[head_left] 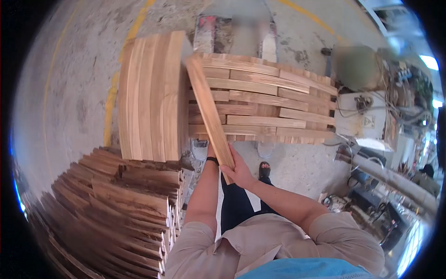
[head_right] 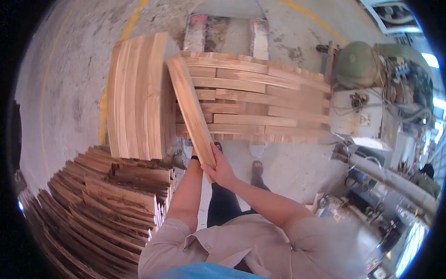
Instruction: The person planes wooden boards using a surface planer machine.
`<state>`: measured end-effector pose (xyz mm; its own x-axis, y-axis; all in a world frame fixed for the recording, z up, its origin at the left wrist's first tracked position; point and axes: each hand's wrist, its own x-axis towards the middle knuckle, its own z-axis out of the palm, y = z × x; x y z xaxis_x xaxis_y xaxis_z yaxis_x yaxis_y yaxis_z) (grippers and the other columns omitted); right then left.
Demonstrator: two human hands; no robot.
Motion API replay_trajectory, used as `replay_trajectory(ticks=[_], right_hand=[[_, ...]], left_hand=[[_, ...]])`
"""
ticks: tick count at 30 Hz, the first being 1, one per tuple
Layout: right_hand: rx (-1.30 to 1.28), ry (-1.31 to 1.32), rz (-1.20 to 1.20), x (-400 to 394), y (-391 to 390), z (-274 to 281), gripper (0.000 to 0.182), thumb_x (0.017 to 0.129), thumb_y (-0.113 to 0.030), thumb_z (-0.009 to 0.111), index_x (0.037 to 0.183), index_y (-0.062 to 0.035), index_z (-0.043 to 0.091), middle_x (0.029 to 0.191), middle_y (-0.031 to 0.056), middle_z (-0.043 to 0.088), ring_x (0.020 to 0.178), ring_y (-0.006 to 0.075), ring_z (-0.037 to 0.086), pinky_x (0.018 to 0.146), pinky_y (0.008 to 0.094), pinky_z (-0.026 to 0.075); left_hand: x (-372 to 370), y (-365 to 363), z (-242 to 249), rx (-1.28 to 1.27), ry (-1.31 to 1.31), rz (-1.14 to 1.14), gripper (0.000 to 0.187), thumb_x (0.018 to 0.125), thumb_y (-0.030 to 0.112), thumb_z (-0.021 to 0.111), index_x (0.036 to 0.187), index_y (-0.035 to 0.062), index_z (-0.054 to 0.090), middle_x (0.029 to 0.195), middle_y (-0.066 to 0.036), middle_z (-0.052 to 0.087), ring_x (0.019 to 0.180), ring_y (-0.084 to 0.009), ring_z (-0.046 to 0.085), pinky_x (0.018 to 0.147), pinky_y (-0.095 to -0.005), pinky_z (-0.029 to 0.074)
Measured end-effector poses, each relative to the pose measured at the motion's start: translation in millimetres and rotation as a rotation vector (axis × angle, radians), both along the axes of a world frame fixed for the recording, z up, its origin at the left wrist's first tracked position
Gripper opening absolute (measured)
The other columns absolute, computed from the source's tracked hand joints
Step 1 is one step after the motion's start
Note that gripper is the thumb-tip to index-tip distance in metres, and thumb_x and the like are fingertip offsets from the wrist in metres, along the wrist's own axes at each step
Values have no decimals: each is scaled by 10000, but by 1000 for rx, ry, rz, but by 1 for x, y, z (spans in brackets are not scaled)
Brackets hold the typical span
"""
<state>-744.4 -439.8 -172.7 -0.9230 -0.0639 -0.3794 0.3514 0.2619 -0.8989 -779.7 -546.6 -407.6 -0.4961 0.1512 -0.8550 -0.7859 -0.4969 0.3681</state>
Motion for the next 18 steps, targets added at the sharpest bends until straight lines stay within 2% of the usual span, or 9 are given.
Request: replay_trajectory(ticks=[1,5,10,18], right_hand=[[38,23,3,1,1,9,871,859,-279,702,1508,22,206,1421,262,426,1314,401,421,1104,413,329],[167,76,-6,8,10,50,880,865,-355,681,1506,20,209,1378,273,461,1226,435,481,1043,443,385],[245,-87,25,30,30,89,891,872,-475,637,1511,-16,219,1388,263,460,1126,445,538,974,472,433],[233,-157,-148,95,74,142,890,885,-560,578,1537,-95,190,1385,259,472,1128,447,553,987,465,440]], left_hand=[[7,5,8,8,5,-27,560,992,532,368,1265,73,536,1118,-161,649,958,-281,663,792,-384,559],[37,15,43,44,33,-144,558,992,532,370,1265,75,536,1117,-161,649,956,-284,663,792,-387,561],[54,30,81,114,68,-301,555,990,532,372,1265,77,535,1117,-161,649,955,-286,664,791,-389,563],[91,70,145,194,145,-539,552,989,532,375,1264,81,535,1116,-161,648,952,-291,664,789,-394,566]])
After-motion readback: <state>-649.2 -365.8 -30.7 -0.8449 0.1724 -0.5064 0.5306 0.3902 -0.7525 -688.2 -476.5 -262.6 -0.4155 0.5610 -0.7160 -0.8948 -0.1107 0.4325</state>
